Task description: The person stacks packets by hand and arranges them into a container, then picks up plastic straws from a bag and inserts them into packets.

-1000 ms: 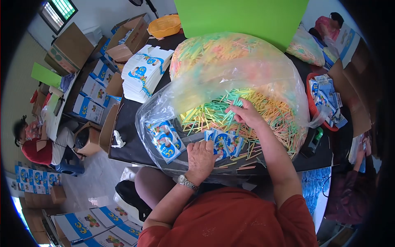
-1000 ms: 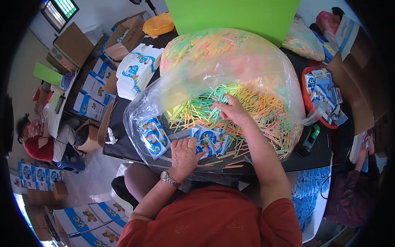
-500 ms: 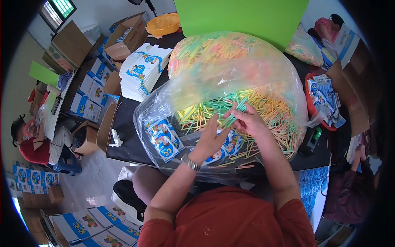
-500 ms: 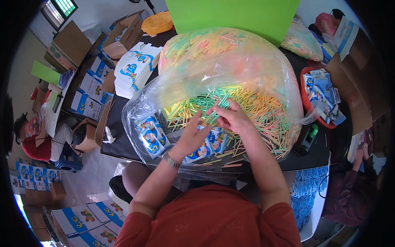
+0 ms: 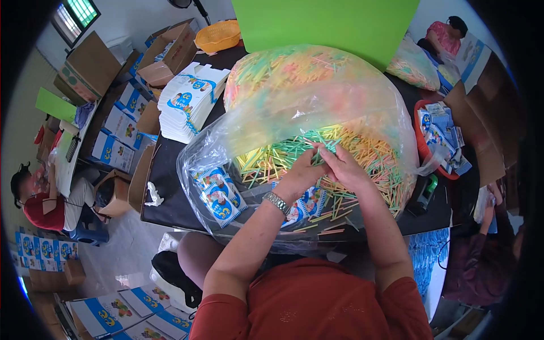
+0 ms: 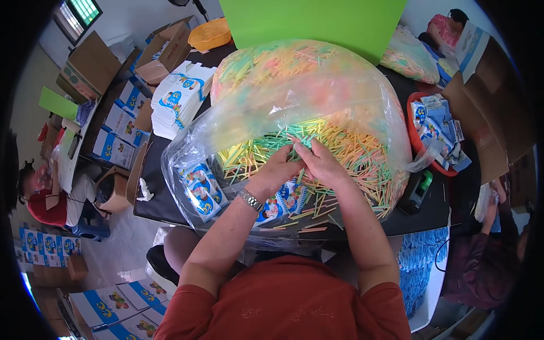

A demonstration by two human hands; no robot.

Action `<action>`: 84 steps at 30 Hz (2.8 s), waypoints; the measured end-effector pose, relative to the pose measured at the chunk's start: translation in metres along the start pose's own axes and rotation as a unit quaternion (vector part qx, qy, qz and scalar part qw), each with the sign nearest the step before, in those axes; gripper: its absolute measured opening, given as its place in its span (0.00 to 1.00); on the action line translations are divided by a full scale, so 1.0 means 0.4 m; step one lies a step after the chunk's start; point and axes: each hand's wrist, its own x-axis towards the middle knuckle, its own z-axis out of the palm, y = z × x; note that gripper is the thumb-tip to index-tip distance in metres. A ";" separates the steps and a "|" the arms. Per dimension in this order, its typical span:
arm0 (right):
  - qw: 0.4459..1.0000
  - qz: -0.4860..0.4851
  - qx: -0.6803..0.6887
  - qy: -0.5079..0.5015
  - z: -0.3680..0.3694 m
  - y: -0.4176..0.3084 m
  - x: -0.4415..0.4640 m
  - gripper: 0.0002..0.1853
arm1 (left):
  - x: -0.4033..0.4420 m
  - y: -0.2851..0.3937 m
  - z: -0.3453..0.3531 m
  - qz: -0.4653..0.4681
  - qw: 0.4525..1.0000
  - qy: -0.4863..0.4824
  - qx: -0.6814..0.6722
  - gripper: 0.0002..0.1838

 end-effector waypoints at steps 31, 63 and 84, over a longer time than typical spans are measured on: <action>0.994 0.002 -0.045 0.101 0.060 0.080 -0.053 0.16 | 0.002 -0.003 0.061 0.030 0.936 0.036 -0.349 0.19; 0.861 -0.291 -0.385 0.162 0.039 0.076 -0.264 0.09 | -0.126 -0.053 0.120 -0.009 0.986 -0.163 0.015 0.17; 0.991 -0.024 -0.046 0.122 -0.047 0.100 -0.226 0.12 | -0.271 -0.114 -0.074 0.243 0.732 0.214 0.599 0.09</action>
